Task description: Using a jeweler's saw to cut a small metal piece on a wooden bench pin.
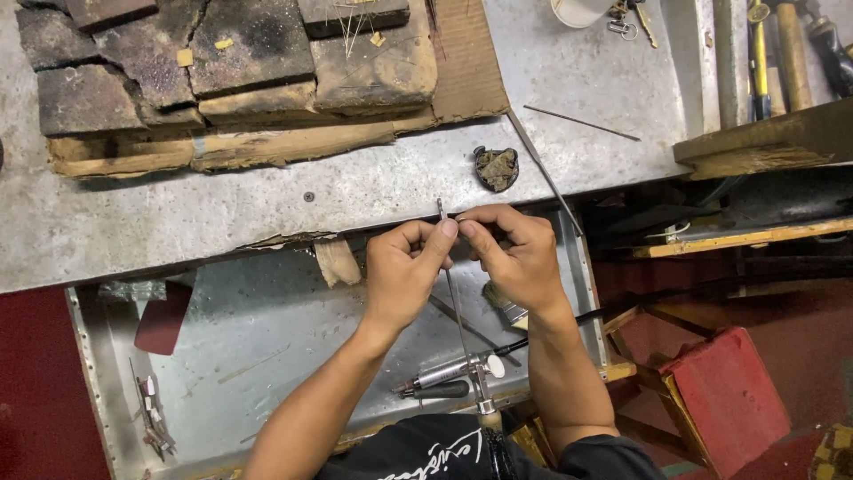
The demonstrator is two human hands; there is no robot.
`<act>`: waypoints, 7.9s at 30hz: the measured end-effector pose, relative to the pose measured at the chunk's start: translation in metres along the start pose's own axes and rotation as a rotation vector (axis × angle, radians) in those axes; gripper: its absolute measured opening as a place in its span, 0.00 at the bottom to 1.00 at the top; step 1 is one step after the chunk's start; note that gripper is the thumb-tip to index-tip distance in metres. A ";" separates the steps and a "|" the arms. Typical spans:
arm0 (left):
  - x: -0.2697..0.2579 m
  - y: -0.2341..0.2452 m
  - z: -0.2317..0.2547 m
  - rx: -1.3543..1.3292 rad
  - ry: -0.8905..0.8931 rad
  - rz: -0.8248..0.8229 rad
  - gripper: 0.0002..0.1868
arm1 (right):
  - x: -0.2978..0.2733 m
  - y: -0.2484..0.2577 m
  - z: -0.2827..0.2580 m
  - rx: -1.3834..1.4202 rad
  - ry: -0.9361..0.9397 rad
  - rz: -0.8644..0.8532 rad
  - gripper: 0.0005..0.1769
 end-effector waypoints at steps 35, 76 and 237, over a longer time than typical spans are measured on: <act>-0.077 -0.016 -0.023 -0.361 0.253 -0.420 0.13 | -0.017 0.001 0.024 0.113 -0.217 -0.020 0.14; -0.090 -0.013 -0.018 -0.214 0.301 -0.557 0.14 | -0.001 -0.016 -0.003 0.333 -0.251 -0.007 0.09; -0.084 -0.013 -0.029 -0.364 0.224 -0.657 0.11 | -0.012 -0.025 0.016 0.157 -0.328 0.002 0.23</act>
Point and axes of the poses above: each hand's wrist, its own x-axis towards the middle knuckle, its own y-axis out of the back of the hand, z = x × y, the point moved 4 cm from there along x, towards the middle knuckle, and after that the axes turned 11 degrees about -z, right-handed, at the moved point
